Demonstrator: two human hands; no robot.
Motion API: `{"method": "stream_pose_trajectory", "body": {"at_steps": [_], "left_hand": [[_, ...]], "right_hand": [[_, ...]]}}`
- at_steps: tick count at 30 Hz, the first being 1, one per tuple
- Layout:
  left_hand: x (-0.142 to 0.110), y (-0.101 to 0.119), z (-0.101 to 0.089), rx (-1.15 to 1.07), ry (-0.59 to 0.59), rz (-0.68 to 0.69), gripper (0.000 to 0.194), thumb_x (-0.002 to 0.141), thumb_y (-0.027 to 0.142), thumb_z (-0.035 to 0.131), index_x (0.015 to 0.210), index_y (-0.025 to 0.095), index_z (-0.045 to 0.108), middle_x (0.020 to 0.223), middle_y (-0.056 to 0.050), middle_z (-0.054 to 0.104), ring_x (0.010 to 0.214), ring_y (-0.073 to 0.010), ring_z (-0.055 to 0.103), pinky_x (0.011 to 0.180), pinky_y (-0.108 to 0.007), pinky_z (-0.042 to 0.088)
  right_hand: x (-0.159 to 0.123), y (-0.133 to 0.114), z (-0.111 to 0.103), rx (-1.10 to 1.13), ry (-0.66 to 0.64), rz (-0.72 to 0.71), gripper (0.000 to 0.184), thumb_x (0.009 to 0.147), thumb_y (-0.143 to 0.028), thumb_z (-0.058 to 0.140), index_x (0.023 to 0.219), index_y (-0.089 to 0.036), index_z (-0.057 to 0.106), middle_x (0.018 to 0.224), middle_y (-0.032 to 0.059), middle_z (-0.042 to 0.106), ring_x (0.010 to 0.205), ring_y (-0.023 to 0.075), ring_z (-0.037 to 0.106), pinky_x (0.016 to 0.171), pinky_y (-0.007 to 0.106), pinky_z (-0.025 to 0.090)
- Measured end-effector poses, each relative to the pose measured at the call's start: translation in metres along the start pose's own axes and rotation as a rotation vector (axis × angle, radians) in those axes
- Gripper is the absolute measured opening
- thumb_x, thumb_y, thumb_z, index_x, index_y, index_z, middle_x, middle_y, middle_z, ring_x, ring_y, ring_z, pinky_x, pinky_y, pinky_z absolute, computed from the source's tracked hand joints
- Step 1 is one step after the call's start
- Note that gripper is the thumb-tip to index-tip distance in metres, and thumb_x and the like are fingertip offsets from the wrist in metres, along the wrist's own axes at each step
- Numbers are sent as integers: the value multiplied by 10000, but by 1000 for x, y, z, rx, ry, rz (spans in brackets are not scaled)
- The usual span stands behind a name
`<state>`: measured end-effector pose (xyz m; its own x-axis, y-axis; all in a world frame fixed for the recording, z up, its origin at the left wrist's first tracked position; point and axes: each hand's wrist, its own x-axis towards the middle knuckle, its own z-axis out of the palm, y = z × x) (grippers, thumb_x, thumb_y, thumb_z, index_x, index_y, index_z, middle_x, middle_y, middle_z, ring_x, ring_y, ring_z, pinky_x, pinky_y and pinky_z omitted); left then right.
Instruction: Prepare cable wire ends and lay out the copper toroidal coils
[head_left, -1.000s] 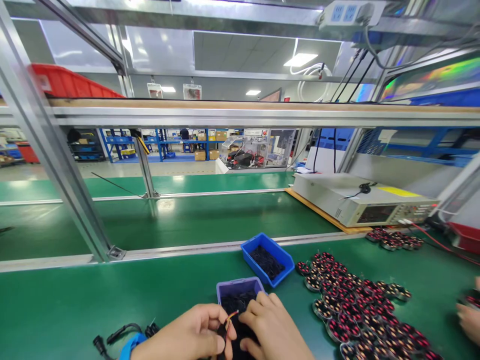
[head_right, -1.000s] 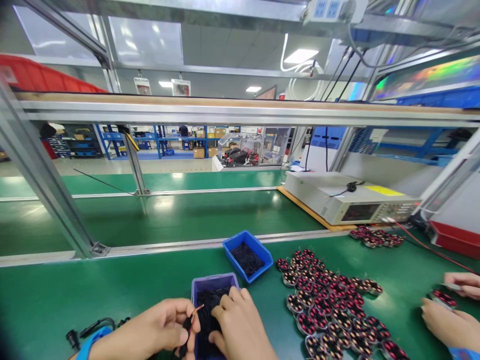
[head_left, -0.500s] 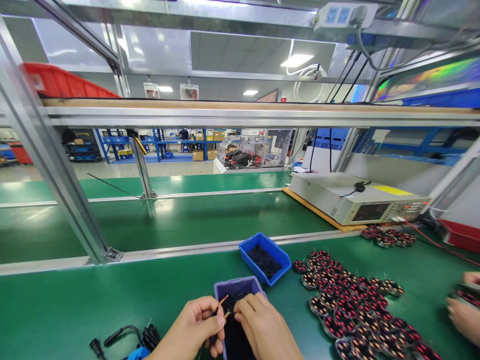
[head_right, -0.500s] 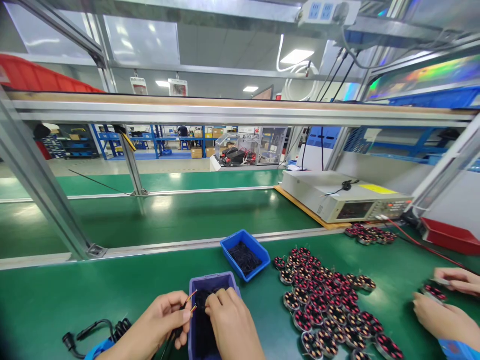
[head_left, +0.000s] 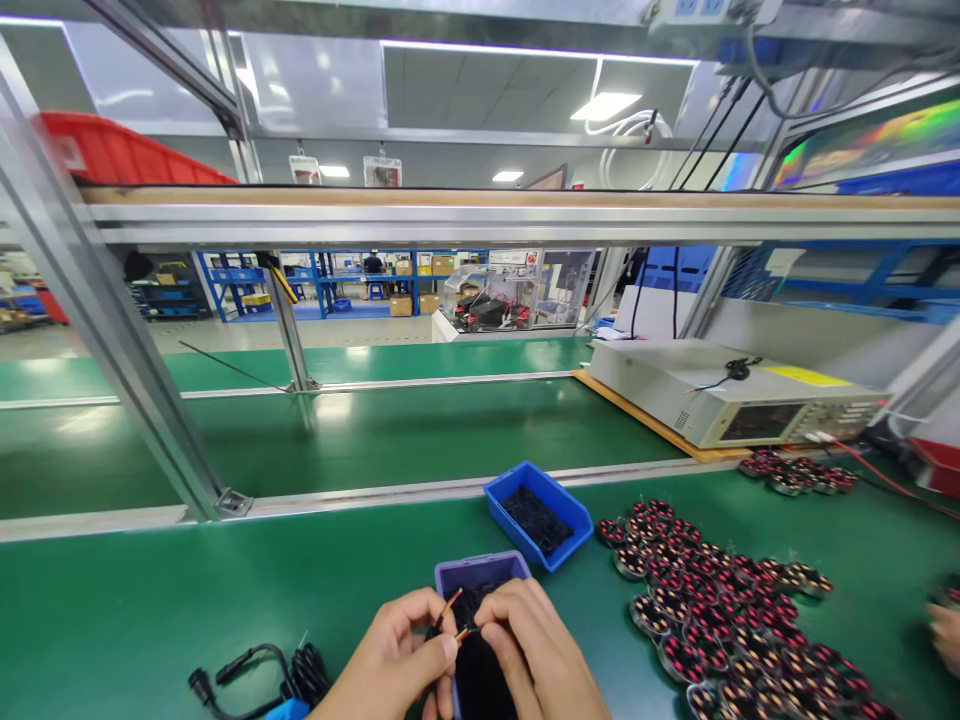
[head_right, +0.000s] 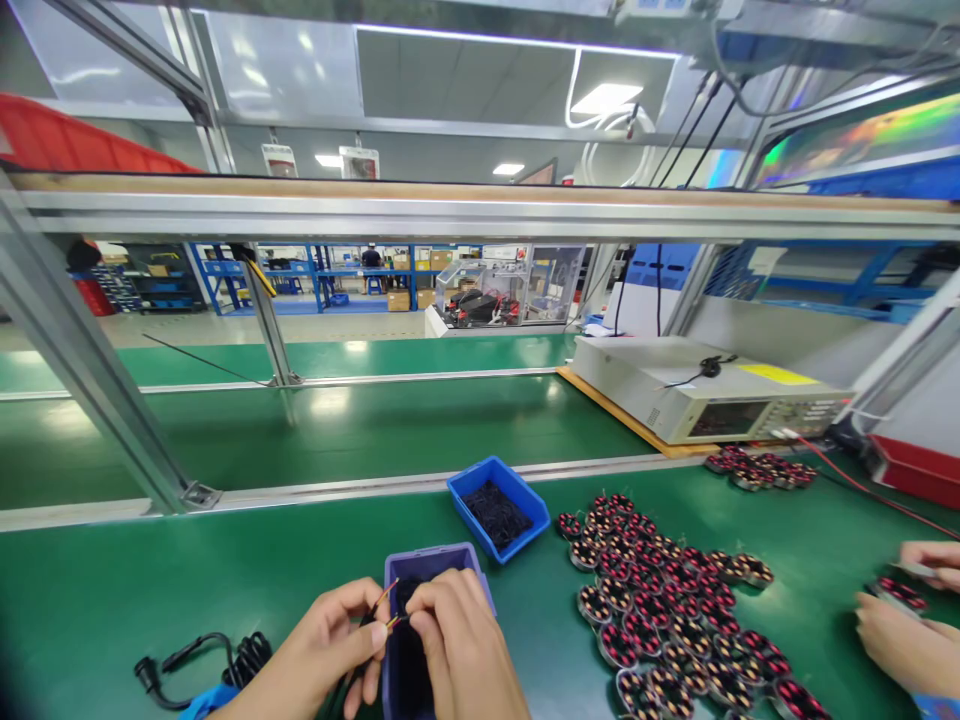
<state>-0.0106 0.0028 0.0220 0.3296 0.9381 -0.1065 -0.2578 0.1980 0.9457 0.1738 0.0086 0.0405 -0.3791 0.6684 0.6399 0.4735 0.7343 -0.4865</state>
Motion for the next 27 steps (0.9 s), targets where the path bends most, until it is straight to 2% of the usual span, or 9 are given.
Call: {"method": "stream_pose_trajectory", "body": {"at_steps": [8,13,20,27], "left_hand": [[-4,8,3,39,17,-11,418,751,531,782,773,173,567,563,26,579,417,-93,522,371,-152,376],[-5,11,5,43,5,-33,452,735,565,779,763,171,561,481,34,557,390,-90,494,369,-150,368],[1,1,0,26,3,-16,499,688,599,803,740,178,541,532,40,550,412,-99,541,346,-139,343],[5,0,-5,29,-37,-23,542,656,621,827,736,165,545,564,45,553,431,-62,502,440,-156,368]], "right_hand": [[0,-3,-5,18,-26,38,205,1054,-166,367,953,-240,529,879,33,633,812,200,604,759,310,497],[1,-5,-6,17,-23,16,217,1062,-178,359,948,-236,534,860,32,633,794,194,597,738,307,497],[3,-3,-5,-9,5,-21,253,1080,-221,330,928,-238,532,825,20,626,762,186,592,729,296,500],[-1,6,1,-23,-19,-20,277,1087,-289,321,914,-243,534,844,28,643,777,196,625,710,290,517]]}}
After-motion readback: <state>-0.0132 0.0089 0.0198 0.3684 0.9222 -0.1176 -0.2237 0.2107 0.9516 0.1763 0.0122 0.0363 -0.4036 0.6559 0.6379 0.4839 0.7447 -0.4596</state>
